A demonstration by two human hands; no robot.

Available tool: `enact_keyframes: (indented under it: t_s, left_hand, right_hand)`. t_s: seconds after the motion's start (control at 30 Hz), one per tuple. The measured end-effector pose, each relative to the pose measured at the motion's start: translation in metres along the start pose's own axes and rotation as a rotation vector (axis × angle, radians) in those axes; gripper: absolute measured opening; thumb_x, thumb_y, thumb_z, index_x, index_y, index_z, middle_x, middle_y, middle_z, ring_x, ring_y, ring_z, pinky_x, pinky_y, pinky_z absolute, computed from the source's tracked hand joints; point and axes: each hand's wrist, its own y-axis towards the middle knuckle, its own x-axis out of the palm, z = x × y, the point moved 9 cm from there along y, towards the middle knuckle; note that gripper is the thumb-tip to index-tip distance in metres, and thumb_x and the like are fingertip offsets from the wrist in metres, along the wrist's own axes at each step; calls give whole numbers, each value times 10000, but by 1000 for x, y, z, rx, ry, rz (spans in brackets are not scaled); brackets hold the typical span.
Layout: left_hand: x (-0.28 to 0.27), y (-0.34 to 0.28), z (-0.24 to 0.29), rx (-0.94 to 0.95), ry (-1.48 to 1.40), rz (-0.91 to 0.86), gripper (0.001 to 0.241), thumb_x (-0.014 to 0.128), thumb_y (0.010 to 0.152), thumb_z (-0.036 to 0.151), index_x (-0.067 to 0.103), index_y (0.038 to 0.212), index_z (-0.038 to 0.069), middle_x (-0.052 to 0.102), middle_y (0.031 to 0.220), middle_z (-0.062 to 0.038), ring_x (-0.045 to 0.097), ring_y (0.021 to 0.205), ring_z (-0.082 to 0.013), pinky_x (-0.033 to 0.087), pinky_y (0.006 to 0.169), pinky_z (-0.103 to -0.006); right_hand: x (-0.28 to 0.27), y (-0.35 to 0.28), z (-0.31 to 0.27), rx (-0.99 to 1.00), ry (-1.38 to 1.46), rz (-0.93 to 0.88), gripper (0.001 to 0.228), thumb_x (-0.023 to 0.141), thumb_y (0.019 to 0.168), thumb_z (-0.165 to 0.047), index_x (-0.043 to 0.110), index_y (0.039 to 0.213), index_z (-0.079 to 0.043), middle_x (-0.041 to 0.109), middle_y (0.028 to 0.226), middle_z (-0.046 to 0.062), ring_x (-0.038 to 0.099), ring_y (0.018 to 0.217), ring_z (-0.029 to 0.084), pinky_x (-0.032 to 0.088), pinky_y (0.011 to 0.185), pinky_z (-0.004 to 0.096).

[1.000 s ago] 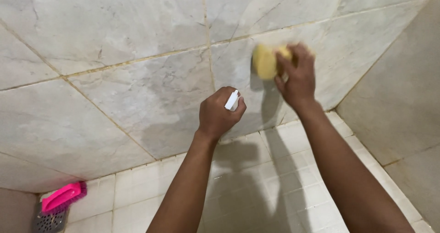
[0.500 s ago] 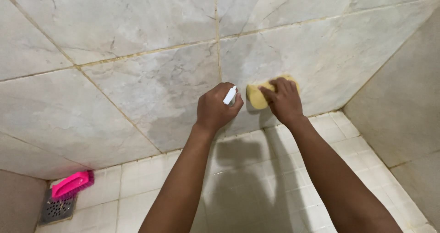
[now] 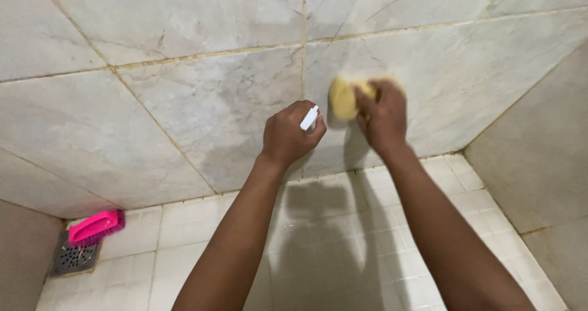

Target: The person scrubs the tiled walls of a shower with a yellow sponge while holding a white spray bottle. They move along the wall, scrubbing the grout lines and tile surfaces, and eventually clean the tiled ledge near the toilet.

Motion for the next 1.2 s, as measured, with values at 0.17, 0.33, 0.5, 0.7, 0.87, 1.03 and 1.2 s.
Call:
enact_keyframes:
  t_s: [0.17,0.33,0.5,0.7,0.87,1.03,1.2]
  left_hand:
    - [2,0,2,12,35,12,147,743,846,216,713,938,106,736,892,-76,719,757,-322,575,651,-417]
    - [9,0,4,1,19,15,116,737,864,212,716,917,111,736,879,-64,715,721,-307,569,624,-403]
    - [14,0,10,8,-28,25,118,739,861,204,715,924,106,737,881,-66,713,721,-306,572,631,-396]
    - [25,0,14,32,-18,-5,114,742,857,206,711,905,108,736,883,-69,715,732,-311,575,637,-402]
    - [39,2,28,25,-51,-11,107,743,854,207,711,897,114,734,872,-63,716,731,-301,576,641,-398]
    - [43,3,32,31,-71,-10,100,735,867,203,711,905,114,738,885,-60,717,736,-297,579,643,-389]
    - [47,-3,25,66,-12,-46,113,733,864,196,719,927,103,743,906,-76,723,743,-301,575,636,-395]
  right_hand:
    - [3,-17,-16,-166,-45,-127,511,850,772,-67,778,1250,-231,684,1233,133,651,1116,310,509,969,444]
    - [-48,37,9,-101,-30,67,514,846,877,-55,728,1352,-209,618,1382,158,592,1210,341,508,1010,452]
    - [-75,55,46,183,25,47,639,748,857,58,676,1432,-211,505,1546,173,492,1439,357,452,1179,431]
    - [-35,5,54,95,-29,-124,569,714,887,36,698,1381,-245,574,1457,118,497,1431,349,438,1136,455]
    - [-88,36,68,101,-81,21,591,714,873,47,676,1418,-181,510,1526,145,449,1452,382,404,1184,461]
    - [-76,25,101,292,-25,52,620,700,858,57,630,1445,-130,433,1577,147,416,1460,379,395,1172,440]
    - [-19,-30,106,276,21,-141,632,668,837,59,629,1437,-134,475,1514,151,487,1377,371,469,1085,420]
